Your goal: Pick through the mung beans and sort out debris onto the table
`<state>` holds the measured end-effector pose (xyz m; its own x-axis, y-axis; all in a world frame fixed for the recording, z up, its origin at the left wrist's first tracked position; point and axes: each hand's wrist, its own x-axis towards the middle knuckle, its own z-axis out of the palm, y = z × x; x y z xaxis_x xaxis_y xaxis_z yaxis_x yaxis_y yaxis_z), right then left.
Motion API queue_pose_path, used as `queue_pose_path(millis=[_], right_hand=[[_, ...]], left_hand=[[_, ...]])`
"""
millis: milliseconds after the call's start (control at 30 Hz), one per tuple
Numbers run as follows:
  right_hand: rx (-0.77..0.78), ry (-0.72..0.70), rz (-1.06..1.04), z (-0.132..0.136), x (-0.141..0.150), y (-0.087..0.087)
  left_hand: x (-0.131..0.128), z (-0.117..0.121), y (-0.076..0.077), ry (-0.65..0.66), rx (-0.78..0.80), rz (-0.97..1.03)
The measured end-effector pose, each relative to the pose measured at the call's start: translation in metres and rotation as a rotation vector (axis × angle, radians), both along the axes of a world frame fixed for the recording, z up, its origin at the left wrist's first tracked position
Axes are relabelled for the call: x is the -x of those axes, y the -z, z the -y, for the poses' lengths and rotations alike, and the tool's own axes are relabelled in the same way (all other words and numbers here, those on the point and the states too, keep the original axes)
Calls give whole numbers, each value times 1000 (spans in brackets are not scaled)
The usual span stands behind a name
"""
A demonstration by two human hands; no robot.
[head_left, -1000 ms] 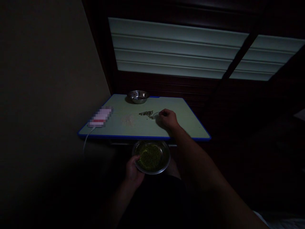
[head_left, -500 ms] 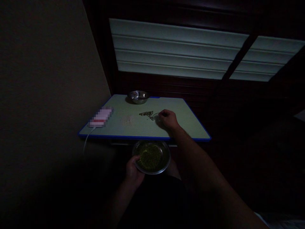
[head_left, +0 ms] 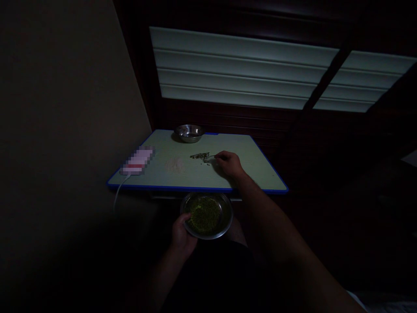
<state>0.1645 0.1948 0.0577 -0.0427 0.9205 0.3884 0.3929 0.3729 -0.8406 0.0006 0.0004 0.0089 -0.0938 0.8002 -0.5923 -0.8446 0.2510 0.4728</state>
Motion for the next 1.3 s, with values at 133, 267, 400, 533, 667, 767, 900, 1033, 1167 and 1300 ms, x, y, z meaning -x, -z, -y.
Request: queue_pose_path(millis=[133,267,400,533,667,767,900,1033,1167,1300], right_hand=[[-8,-5,5,1,0,-1],[12,-11,24,1,0,0],[15,-8,27,0,1,0],[12,-1,24,1,1,-1],[5,-4,4,1,1,-1],[-5,-7,14,0,1,0],[37,-6,20,1,1,-1],[26,-1,18,1,1,-2],[18,-22,25,0,0,1],[31,-17,34,-1,0,2]], left_hand=[[0,0,2,13,-3,16],[0,0,3,1,-10,2],[-1,0,2,0,-17,-5],[-1,1,1,12,-15,-14],[-1,1,1,3,1,-12],[-1,1,2,6,-16,-1],[-1,1,3,4,-15,2],[-1,1,3,-2,-32,13],[-1,0,4,-14,-11,6],[0,0,5,-2,-22,7]])
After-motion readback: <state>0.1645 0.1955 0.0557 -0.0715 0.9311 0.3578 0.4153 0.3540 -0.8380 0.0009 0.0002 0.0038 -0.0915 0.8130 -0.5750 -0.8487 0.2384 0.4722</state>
